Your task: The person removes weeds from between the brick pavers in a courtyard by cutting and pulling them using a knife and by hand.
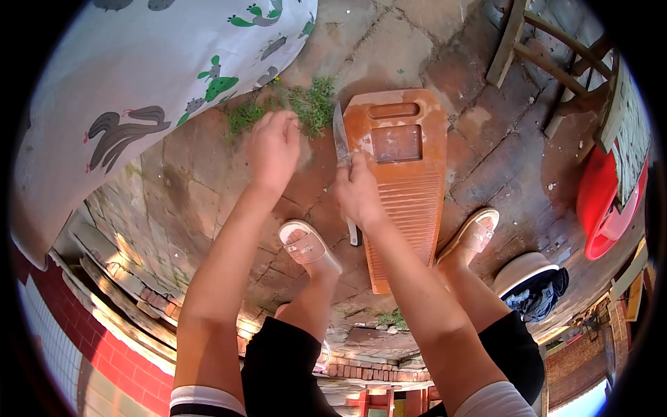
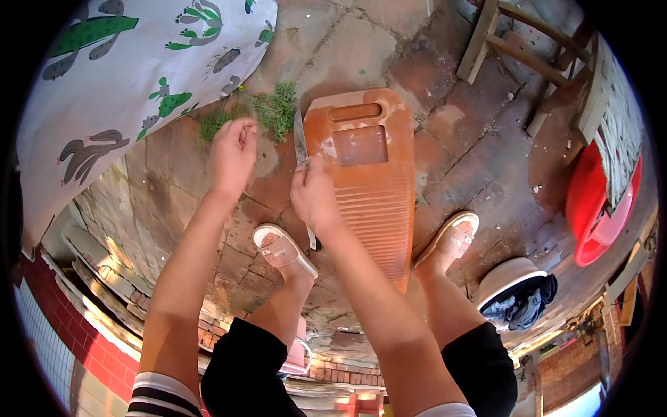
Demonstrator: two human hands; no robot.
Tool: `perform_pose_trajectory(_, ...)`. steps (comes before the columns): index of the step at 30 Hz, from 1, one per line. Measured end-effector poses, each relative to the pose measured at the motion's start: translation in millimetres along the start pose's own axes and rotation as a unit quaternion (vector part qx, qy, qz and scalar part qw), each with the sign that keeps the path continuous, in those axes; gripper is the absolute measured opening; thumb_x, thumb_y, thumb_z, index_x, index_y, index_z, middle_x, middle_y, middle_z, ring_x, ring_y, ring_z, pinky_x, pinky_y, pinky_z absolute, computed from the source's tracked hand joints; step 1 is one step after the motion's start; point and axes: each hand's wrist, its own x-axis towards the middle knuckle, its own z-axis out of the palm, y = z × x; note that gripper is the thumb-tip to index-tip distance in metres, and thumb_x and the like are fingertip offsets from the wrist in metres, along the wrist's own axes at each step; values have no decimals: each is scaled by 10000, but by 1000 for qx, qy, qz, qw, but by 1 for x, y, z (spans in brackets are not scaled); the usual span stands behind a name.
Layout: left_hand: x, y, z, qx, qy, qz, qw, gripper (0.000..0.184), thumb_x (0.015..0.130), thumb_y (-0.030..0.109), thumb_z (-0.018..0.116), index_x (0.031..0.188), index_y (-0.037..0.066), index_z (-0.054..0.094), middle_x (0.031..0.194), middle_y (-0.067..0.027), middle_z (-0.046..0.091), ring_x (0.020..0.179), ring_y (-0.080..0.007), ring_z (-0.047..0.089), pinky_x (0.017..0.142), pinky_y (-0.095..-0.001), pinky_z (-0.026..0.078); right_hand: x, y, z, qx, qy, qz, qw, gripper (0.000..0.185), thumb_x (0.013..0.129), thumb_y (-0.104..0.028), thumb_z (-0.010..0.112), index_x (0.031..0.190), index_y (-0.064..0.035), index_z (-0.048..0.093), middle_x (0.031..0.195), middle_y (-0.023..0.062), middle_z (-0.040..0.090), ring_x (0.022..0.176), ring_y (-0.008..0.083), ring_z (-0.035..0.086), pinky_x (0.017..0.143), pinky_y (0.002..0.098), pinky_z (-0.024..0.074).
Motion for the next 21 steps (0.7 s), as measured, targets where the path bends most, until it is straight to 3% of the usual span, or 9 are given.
perform_pose_trajectory(2, 31, -7, 3, 81, 3, 87, 993, 91, 793, 116, 571, 849, 62, 617, 770, -101, 569, 780, -273, 558, 707, -384, 441, 0, 23, 12, -22, 16, -47, 999, 238, 904, -125, 392, 1103, 3, 414, 732, 224, 586, 661, 378, 594, 636, 421, 463)
perform_pose_trajectory(5, 52, -18, 18, 184, -16, 202, 962, 92, 741, 69, 571, 822, 61, 614, 781, -96, 562, 826, -270, 549, 749, -383, 433, -11, 9, 8, 122, -27, 10, 992, 255, 933, -116, 364, 1176, -39, 386, 676, 82, 573, 495, 156, 558, 448, 301, 459)
perform_pose_trajectory(8, 61, -21, 25, 248, -23, 251, 935, 108, 684, 37, 561, 780, 56, 607, 779, -91, 556, 831, -273, 544, 769, -381, 426, -3, 20, 2, 16, -26, -47, 998, 308, 937, -107, 346, 1241, -63, 361, 677, 84, 574, 501, 138, 552, 461, 301, 464)
perform_pose_trajectory(9, 63, -22, 25, 259, -38, 260, 930, 110, 672, 32, 560, 770, 54, 604, 794, -92, 560, 838, -274, 544, 773, -381, 425, 2, 23, 2, -56, -9, -65, 996, 335, 923, -91, 352, 1257, -68, 353, 708, 150, 599, 534, 247, 588, 532, 371, 488)
perform_pose_trajectory(12, 66, -22, 24, 288, -84, 273, 914, 120, 647, 26, 563, 757, 50, 604, 836, -96, 573, 863, -277, 547, 787, -380, 425, 15, 27, -1, -146, 33, -183, 972, 384, 888, -106, 373, 1257, -4, 336, 739, 264, 599, 693, 441, 582, 651, 491, 471)
perform_pose_trajectory(15, 66, -18, 21, 312, -129, 256, 906, 120, 658, 37, 572, 772, 38, 609, 858, -111, 581, 886, -280, 552, 801, -377, 432, 17, 25, 1, -166, 48, -216, 961, 413, 864, -91, 391, 1258, 25, 347, 735, 277, 597, 692, 441, 583, 653, 494, 469)
perform_pose_trajectory(18, 61, -11, 20, 332, -157, 223, 903, 105, 675, 45, 575, 773, 17, 601, 857, -130, 585, 895, -294, 554, 807, -383, 442, 5, 28, 3, -228, -6, -150, 962, 424, 857, -88, 398, 1263, 25, 361, 742, 284, 594, 698, 440, 586, 650, 487, 472)
perform_pose_trajectory(21, 64, -4, 18, 348, -179, 196, 899, 123, 668, 37, 572, 780, 12, 614, 880, -145, 602, 911, -303, 564, 817, -389, 448, 16, 25, 1, -192, 43, -213, 957, 365, 856, -94, 400, 1199, 31, 404, 753, 291, 591, 722, 442, 586, 663, 491, 469)
